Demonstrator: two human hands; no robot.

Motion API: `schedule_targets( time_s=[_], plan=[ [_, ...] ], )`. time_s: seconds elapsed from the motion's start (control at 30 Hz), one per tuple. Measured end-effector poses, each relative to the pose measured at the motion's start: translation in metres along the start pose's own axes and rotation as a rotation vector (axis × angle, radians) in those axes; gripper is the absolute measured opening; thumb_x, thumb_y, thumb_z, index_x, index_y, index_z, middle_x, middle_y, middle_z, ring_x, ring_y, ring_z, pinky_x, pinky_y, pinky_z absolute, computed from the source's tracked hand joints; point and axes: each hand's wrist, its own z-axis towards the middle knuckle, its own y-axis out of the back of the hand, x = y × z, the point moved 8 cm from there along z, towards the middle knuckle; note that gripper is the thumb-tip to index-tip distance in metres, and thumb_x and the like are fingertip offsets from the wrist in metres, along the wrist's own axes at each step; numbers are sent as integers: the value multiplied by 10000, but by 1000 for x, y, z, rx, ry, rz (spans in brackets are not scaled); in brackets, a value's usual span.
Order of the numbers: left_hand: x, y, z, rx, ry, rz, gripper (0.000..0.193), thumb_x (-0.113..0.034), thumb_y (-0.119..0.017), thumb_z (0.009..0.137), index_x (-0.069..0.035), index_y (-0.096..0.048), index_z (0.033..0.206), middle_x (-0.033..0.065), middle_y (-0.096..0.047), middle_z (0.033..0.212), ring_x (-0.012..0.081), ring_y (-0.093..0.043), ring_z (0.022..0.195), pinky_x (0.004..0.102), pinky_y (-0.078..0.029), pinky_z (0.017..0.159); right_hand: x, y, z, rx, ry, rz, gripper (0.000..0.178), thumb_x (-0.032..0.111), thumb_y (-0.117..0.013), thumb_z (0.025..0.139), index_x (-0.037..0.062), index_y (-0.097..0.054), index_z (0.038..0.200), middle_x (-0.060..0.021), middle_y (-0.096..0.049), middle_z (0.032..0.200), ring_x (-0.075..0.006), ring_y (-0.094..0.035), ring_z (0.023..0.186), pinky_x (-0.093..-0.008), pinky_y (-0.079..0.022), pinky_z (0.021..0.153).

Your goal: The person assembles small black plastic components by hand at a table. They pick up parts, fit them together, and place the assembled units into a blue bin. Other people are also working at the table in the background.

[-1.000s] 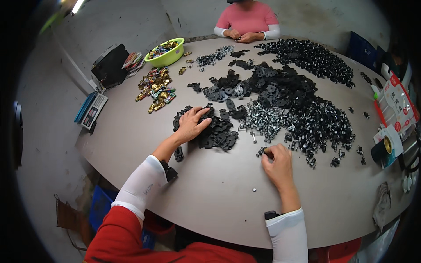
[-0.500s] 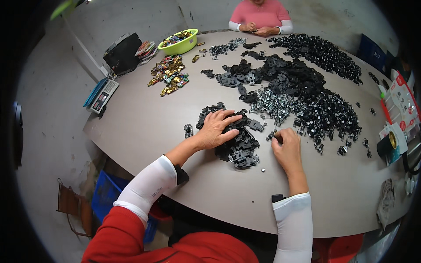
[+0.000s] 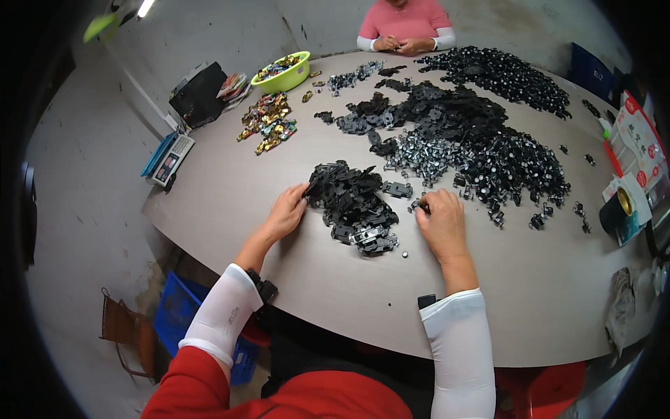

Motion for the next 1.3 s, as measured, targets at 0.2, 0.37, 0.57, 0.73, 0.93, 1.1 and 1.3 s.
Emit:
schedule_targets(
  time_s=[0.2,0.37,0.57,0.73,0.93,1.1,1.3],
  plan=[
    [33,5,-8,93,114,-33,505,-198,-513,939,-139,-434,1433,115,-417,1496,397,-352,1381,547,-303,1093,-2,-7,-1,-21,-12,11,84,105,-692,731,65,-646,789,-107,-606,866,-305,-562,905,-420,-436,820],
    [-3,15,-3,86,3,33,621,-315,-553,919,-137,-362,1482,184,-318,1543,408,-270,1426,593,-235,1114,-5,-5,-1,-22,-21,24,78,94,-678,731,48,-639,781,-120,-605,851,-312,-573,875,-421,-451,801],
    [-95,-20,-2,363,-26,110,847,-665,-466,904,-210,-176,1556,238,-127,1592,510,-100,1441,623,-121,1137,-12,-5,-1,11,-61,50,79,98,-676,734,48,-640,783,-118,-606,862,-315,-571,895,-423,-446,820],
    [-98,-36,31,380,-61,132,897,-737,-460,863,-248,-173,1557,228,-123,1596,530,-84,1434,647,-128,1123,-8,-5,-2,14,-70,50,83,91,-682,727,44,-645,786,-116,-607,857,-314,-573,893,-413,-451,821],
    [-83,-24,52,394,-70,112,873,-704,-522,852,-267,-225,1548,207,-171,1593,488,-110,1449,599,-122,1148,-6,-3,-1,-2,-72,71,86,85,-687,730,38,-650,793,-123,-612,851,-318,-583,882,-423,-461,811],
    [-97,0,42,148,-164,33,707,-383,-652,871,-236,-355,1495,189,-316,1534,444,-252,1414,615,-179,1115,-10,-5,0,-16,-58,45,86,87,-692,737,40,-648,793,-125,-618,857,-318,-586,871,-422,-466,809],
    [-153,-11,18,127,-433,223,492,-233,-584,943,-205,-471,1421,93,-341,1540,355,-273,1432,570,-210,1133,-7,-4,0,4,-54,47,94,90,-702,732,44,-655,799,-115,-620,858,-311,-583,890,-419,-465,815]
  ],
)
